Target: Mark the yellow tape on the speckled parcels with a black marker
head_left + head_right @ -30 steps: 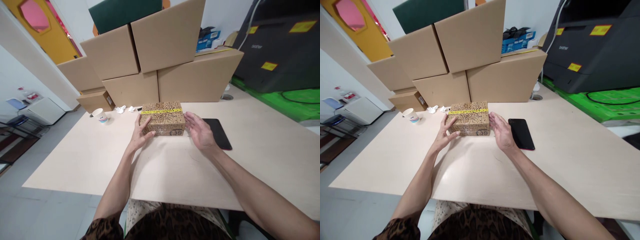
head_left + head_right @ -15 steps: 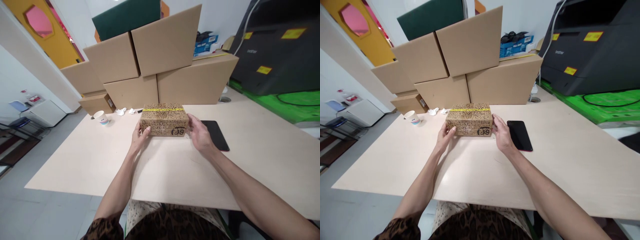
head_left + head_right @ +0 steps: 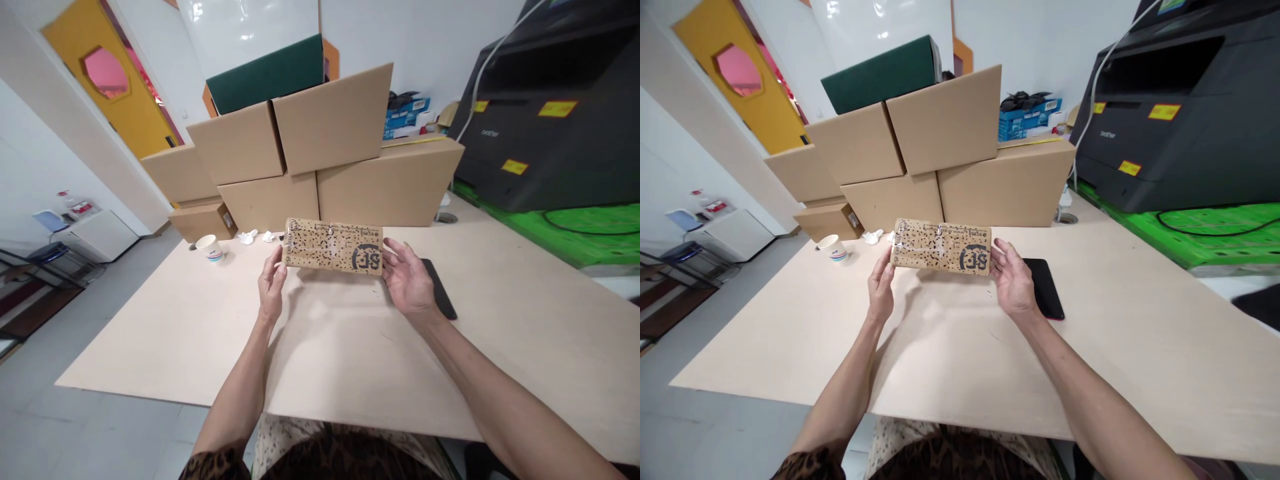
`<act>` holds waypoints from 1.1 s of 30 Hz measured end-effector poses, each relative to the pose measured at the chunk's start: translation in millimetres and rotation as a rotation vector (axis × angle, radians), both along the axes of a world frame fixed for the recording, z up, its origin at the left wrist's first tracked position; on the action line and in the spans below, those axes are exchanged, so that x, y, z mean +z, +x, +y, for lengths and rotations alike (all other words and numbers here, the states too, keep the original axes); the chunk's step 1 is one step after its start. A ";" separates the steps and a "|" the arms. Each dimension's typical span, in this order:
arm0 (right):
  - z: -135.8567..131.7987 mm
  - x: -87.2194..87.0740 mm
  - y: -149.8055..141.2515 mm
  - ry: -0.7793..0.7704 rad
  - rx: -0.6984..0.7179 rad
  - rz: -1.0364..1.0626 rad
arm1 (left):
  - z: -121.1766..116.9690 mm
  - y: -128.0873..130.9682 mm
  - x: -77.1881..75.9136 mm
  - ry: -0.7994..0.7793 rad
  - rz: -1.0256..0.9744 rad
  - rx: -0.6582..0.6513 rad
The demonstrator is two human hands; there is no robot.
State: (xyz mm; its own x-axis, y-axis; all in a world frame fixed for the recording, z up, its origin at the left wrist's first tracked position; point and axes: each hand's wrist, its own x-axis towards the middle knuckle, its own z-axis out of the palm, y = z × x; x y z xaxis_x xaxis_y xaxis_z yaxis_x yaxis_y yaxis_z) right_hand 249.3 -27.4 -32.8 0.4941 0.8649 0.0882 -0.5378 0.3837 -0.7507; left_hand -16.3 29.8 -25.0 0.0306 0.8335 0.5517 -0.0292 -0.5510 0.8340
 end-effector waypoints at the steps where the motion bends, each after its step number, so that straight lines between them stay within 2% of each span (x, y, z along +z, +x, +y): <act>1: 0.1 0.6 0.2 -0.001 -0.004 0.012 | -0.5 -0.6 0.4 0.011 0.024 -0.007; 7: -0.2 4.0 0.7 -0.030 0.024 0.078 | -6.1 2.5 4.4 0.115 0.292 0.069; 12: -3.3 4.1 0.9 -0.030 0.098 0.068 | -7.4 8.0 4.5 0.120 0.264 0.075; 17: -7.4 8.7 -1.0 0.018 0.123 0.039 | -7.3 4.3 6.3 0.087 0.274 0.300; 20: -8.4 11.3 -2.1 0.009 0.110 0.019 | -7.6 3.2 7.7 -0.004 0.291 0.341; 26: -6.5 10.6 -4.0 -0.020 0.044 -0.005 | -8.8 6.5 8.3 -0.130 0.268 0.275; 31: -6.2 6.1 -10.2 0.008 0.009 -0.097 | -7.7 10.1 1.2 -0.178 0.078 0.047; 33: -5.7 4.2 -10.5 0.028 -0.006 -0.071 | -6.6 10.3 -1.9 -0.176 0.004 0.023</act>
